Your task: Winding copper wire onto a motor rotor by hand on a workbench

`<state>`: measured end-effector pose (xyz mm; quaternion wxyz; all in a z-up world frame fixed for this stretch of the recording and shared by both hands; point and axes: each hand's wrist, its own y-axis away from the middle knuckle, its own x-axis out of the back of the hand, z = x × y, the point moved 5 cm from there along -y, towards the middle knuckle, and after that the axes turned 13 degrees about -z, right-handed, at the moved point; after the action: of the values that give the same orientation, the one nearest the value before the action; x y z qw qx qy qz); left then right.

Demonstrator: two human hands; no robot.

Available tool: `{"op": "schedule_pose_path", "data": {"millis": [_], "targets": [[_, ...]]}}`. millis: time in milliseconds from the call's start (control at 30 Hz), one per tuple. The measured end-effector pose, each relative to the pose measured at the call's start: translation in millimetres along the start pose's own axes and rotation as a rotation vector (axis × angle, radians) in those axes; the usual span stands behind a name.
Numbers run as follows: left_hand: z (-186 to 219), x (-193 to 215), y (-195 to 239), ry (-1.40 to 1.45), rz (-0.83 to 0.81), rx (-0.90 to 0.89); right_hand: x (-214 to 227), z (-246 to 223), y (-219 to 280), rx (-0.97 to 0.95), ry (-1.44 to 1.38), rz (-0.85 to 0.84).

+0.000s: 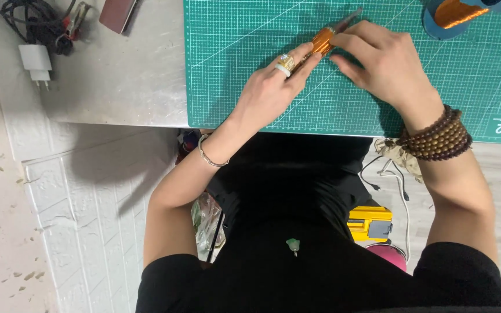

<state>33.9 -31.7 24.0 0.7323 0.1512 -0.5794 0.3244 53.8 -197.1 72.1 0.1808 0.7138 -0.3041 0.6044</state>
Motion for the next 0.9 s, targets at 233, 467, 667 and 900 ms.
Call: {"op": "schedule_pose_path", "data": {"millis": [233,467,667,900], "targets": [[-4,14,-4,0.124,0.080,0.000,-1,-5,0,0.096,0.253,0.191],[-6,12,-2,0.108,0.101,0.017,1,1,0,0.091,0.052,0.203],[-7,12,-1,0.096,0.121,0.023,3,0,-3,0.080,0.031,0.198],[-7,8,-4,0.177,0.104,0.017,1,-4,-9,0.055,-0.050,0.206]]}}
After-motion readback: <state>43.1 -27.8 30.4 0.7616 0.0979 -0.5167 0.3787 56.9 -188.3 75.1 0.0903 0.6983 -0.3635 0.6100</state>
